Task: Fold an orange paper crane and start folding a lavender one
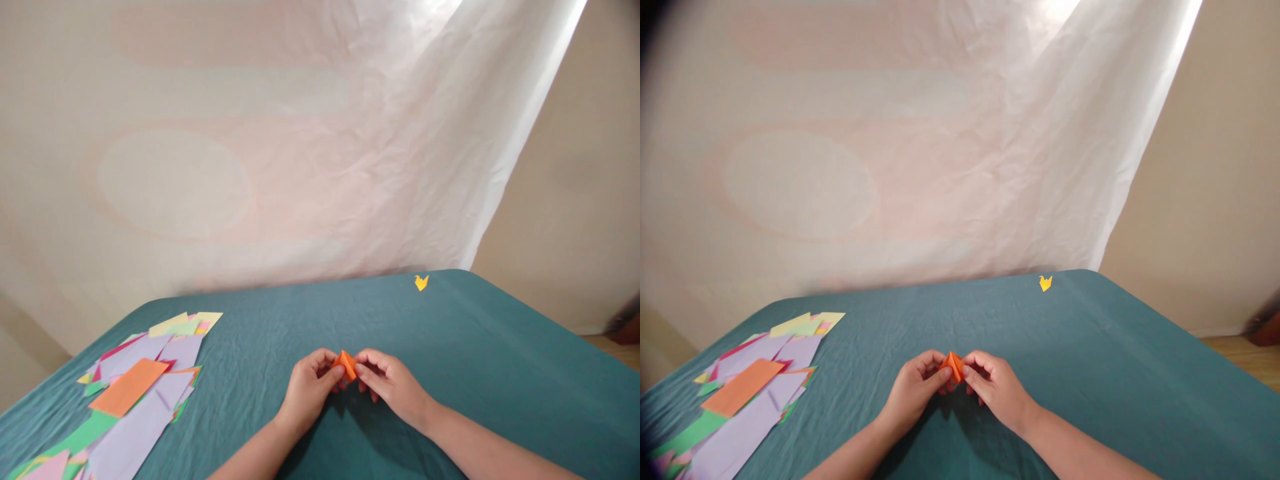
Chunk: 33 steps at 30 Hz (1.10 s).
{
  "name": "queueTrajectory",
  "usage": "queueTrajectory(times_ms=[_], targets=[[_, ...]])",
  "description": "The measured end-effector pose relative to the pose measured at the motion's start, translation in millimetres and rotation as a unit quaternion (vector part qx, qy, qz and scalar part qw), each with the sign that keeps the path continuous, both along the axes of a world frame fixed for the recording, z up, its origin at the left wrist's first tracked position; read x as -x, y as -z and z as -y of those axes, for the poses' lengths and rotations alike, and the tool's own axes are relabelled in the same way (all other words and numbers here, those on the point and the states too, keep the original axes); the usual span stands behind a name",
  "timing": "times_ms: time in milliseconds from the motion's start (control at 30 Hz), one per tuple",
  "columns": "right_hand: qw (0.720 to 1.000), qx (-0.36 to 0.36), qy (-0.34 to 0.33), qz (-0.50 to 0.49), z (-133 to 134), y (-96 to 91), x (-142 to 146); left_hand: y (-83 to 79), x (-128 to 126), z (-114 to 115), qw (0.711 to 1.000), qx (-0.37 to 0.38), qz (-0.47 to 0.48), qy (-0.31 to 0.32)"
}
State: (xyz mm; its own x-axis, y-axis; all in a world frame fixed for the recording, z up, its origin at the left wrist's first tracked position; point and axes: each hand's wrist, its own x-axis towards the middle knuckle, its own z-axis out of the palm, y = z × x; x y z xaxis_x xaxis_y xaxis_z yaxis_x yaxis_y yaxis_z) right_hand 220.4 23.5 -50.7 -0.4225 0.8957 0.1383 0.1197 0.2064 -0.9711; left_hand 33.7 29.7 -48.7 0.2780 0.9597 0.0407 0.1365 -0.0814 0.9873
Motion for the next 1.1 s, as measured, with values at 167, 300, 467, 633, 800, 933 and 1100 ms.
queueTrajectory(times_ms=[167, 300, 467, 633, 800, 933, 1100], targets=[[0.998, -0.046, 0.031, 0.028, 1.1, 1.4, -0.3, -1.0, -2.1, 2.2, 1.0, -0.01, -0.023, 0.004], [0.991, -0.089, 0.062, 0.077, 2.0, 0.3, 0.1, -1.8, -4.1, 5.4, 0.998, -0.02, -0.054, 0.002], [0.982, -0.121, 0.102, 0.105, 2.1, -1.2, 3.8, -5.7, -4.8, 9.1, 0.999, -0.002, 0.0, 0.05], [0.981, -0.134, 0.121, 0.071, 3.4, -2.4, 6.9, -4.4, -4.5, 9.3, 0.998, -0.004, 0.014, 0.064], [0.991, -0.068, 0.076, 0.088, 3.7, -3.2, 4.7, 0.1, -3.8, 7.0, 0.998, -0.002, -0.013, 0.064], [0.991, -0.056, 0.085, 0.087, 2.2, -0.6, 3.2, 2.4, -4.4, 5.5, 0.996, -0.04, -0.072, 0.03], [0.992, -0.063, 0.078, 0.074, 2.0, -0.8, 4.3, 0.9, -6.8, 7.4, 0.995, -0.014, -0.096, 0.035]])
